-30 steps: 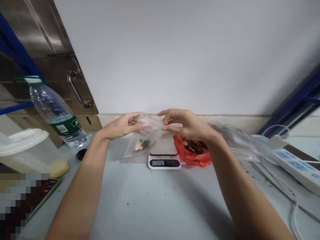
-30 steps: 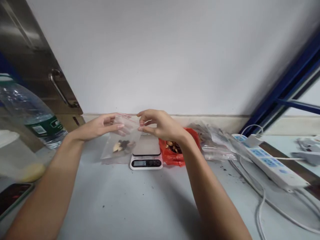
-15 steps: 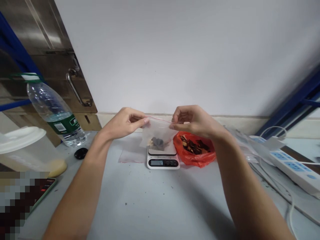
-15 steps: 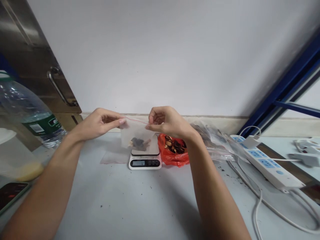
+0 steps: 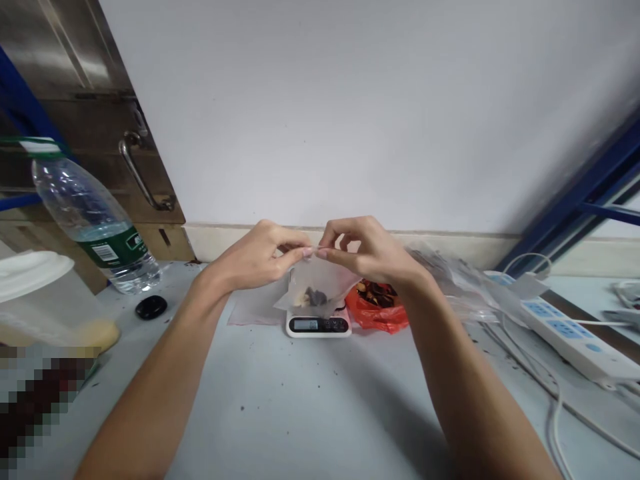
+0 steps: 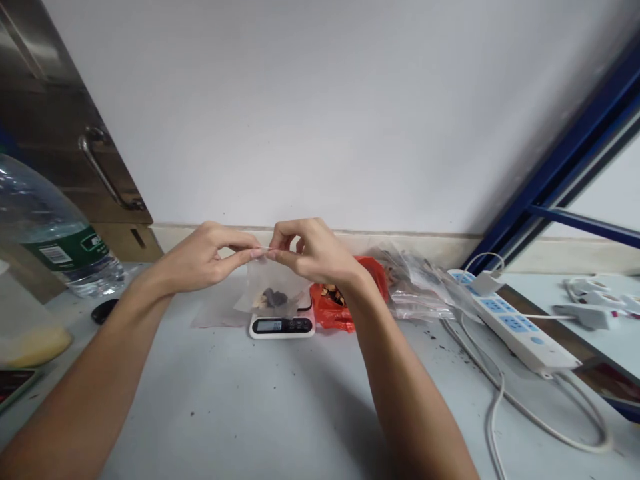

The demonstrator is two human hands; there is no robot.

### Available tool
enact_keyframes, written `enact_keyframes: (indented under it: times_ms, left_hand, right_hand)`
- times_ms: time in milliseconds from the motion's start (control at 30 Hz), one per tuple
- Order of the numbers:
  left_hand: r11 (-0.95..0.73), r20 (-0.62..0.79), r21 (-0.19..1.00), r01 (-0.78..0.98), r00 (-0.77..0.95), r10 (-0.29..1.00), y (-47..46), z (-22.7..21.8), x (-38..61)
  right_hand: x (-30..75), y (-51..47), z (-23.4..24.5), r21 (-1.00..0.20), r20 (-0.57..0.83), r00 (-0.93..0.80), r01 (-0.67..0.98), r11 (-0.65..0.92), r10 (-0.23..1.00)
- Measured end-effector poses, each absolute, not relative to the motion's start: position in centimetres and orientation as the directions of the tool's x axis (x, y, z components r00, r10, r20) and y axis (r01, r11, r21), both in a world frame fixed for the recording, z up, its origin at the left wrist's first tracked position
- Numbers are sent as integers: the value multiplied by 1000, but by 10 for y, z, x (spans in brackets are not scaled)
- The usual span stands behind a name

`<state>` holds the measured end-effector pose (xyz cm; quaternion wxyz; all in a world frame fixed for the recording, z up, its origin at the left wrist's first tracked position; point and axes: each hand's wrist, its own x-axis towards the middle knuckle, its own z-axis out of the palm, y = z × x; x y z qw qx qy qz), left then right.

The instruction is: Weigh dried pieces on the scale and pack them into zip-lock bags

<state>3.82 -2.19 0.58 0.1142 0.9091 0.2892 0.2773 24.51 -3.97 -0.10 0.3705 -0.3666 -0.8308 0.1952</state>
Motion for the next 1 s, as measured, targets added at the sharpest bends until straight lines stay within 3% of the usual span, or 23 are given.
enact_keyframes:
  times_ms: [200,367,467,700,1000]
  left_hand:
    - [-790,453,311,528,649,612,-17,12,24]
    - [-687,475,356,633,511,716,-19,25,-7]
    - [-634,515,386,670,414,750,-23,31,-22]
    - [-729,385,295,618,621,683,-26,26,8]
    - [-806,414,225,547,695,587,-27,22,19]
  right_hand:
    - [259,-33,-2,-595,444,-465,486,640,766]
    - [294,-33,-2,-556,378,-390,630,543,840]
    - [304,-36,0,-573,409,-299,651,498,862]
    - [254,-40,4,-552,499,-440,504,665,747]
    - [244,-38,0,-566,474,-517,441,696,713]
